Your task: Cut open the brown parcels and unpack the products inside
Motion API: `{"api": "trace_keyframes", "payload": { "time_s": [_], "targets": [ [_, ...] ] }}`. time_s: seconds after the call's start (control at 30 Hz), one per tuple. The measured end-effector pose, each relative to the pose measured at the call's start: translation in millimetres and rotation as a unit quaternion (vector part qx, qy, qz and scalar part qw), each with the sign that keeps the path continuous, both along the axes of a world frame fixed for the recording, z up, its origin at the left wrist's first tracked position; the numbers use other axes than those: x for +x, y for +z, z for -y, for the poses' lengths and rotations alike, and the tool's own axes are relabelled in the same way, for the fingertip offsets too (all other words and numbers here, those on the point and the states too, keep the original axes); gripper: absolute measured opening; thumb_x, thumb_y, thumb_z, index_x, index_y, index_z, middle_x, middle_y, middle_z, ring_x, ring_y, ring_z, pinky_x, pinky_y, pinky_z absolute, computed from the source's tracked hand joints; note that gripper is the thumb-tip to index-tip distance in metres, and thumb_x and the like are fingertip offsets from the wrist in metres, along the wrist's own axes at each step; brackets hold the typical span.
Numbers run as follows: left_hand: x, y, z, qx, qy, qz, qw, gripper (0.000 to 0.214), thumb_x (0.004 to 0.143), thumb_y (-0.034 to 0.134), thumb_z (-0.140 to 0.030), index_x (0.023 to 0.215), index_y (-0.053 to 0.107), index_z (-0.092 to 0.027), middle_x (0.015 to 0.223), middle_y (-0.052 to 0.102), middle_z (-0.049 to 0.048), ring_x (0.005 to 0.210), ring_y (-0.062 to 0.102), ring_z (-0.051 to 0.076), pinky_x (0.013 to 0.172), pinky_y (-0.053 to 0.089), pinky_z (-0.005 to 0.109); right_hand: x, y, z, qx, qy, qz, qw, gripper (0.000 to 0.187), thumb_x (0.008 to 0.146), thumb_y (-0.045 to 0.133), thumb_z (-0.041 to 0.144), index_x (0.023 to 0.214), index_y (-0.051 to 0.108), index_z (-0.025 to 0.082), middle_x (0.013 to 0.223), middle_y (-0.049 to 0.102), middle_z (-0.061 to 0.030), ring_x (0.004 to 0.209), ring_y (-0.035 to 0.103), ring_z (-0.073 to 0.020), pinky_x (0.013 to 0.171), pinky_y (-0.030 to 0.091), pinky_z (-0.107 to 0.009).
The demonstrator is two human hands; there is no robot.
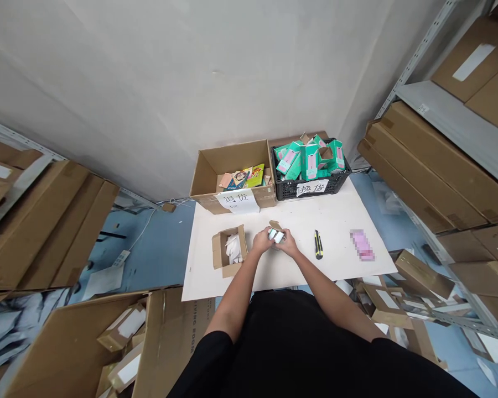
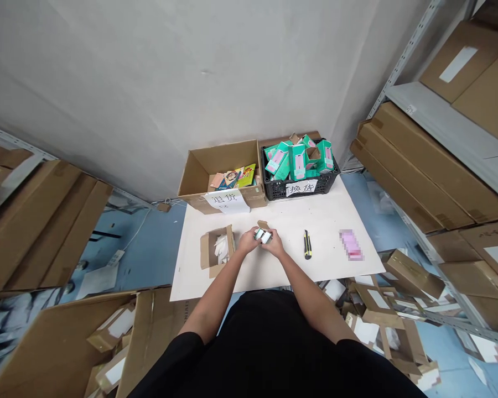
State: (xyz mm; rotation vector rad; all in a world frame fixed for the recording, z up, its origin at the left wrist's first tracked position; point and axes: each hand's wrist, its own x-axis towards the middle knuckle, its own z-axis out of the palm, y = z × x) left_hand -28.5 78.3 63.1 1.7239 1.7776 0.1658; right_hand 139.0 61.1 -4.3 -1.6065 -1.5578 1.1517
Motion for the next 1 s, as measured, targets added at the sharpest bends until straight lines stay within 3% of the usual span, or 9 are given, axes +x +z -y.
{"api": "trace_keyframes", "payload": {
  "time_s": [0.13,0.23,0.33,0.4,0.5,0.63,0.7,0.83,1.0],
  "targets": [
    [5.2,-4.8,12.2,0.006,0.08,0.015,0.997,0.057,0.102,0.051,-0.024,0.158,0.051,-0.022,0.114,0.081,0.0101,0.113,0.075,0.028,0.101,0.054,0.037,7.4,3.3,-3.5,-0.019,-0.032,-0.004,0.999,0.061,0.072,0.073,0.032,0.131,0.063,0.023,0.141,0.066,-0.0104,0.123,0.068,-0.0289,0.105,0.056,-0.04],
    [6.7,-9.3,18.9,0.04,0.099,0.037,0.994,0.066,0.1,0.047,-0.017,0.166,0.04,-0.021,0.136,0.074,0.0123,0.122,0.071,0.025,0.108,0.053,0.037,4.3,6.7,-3.0,-0.036,-0.063,0.02,0.997,0.055,0.08,0.068,0.034,0.133,0.063,0.022,0.142,0.065,-0.0125,0.113,0.072,-0.027,0.103,0.057,-0.04],
    [8.4,-11.9,23.1,0.049,0.059,0.034,0.996,0.072,0.094,0.053,-0.012,0.164,0.045,-0.028,0.17,0.045,0.0092,0.137,0.063,0.026,0.114,0.052,0.038,-0.6,10.7,-2.5,-0.02,-0.081,0.047,0.995,0.058,0.081,0.066,0.031,0.138,0.06,0.021,0.139,0.066,-0.0134,0.114,0.071,-0.0271,0.103,0.056,-0.039],
    [9.1,-13.0,24.1,0.021,0.006,0.03,0.999,0.08,0.088,0.061,-0.012,0.164,0.045,-0.031,0.178,0.029,0.0068,0.145,0.057,0.03,0.115,0.052,0.041,-0.4,13.9,-3.4,-0.004,-0.083,0.041,0.996,0.057,0.085,0.062,0.028,0.141,0.057,0.02,0.137,0.067,-0.0131,0.119,0.069,-0.026,0.103,0.056,-0.037],
    [8.2,-16.8,23.4,-0.019,-0.046,0.044,0.998,0.101,0.078,0.073,-0.013,0.169,0.034,-0.026,0.18,0.021,0.012,0.157,0.043,0.033,0.121,0.046,0.041,6.6,19.8,-6.3,0.024,-0.056,0.024,0.998,0.044,0.093,0.049,0.023,0.135,0.063,0.021,0.131,0.071,-0.0118,0.121,0.068,-0.024,0.106,0.054,-0.037],
    [5.1,-27.8,23.2,-0.011,-0.039,0.101,0.994,0.112,0.074,0.083,-0.02,0.17,0.027,-0.015,0.177,0.027,0.0196,0.163,0.031,0.031,0.129,0.036,0.042,16.6,26.6,-10.8,0.033,0.017,0.069,0.997,0.033,0.094,0.05,0.02,0.117,0.074,0.023,0.129,0.072,-0.0111,0.13,0.063,-0.0248,0.114,0.049,-0.039],
    [4.7,-32.9,24.0,-0.002,-0.008,0.114,0.993,0.112,0.074,0.086,-0.024,0.169,0.028,-0.017,0.173,0.036,0.0193,0.159,0.038,0.031,0.128,0.037,0.045,16.8,28.9,-13.8,0.002,0.042,0.124,0.991,0.03,0.089,0.064,0.023,0.116,0.076,0.024,0.141,0.068,-0.0105,0.133,0.062,-0.0273,0.112,0.05,-0.04],
    [7.0,-35.9,23.7,0.008,0.023,0.107,0.994,0.095,0.077,0.084,-0.024,0.162,0.041,-0.021,0.165,0.05,0.0157,0.149,0.052,0.03,0.123,0.042,0.042,8.0,32.7,-25.2,-0.068,0.086,0.222,0.969,0.041,0.067,0.092,0.032,0.105,0.079,0.027,0.159,0.053,-0.0098,0.124,0.066,-0.0338,0.098,0.056,-0.042],
    [7.8,-31.3,18.8,-0.003,0.024,0.075,0.997,0.088,0.074,0.087,-0.025,0.154,0.051,-0.021,0.148,0.066,0.0138,0.132,0.065,0.03,0.111,0.05,0.04,-9.3,41.6,-39.3,-0.079,0.097,0.26,0.958,0.038,0.06,0.097,0.033,0.092,0.079,0.023,0.165,0.045,-0.0138,0.13,0.06,-0.039,0.094,0.057,-0.043]
  ]
}}
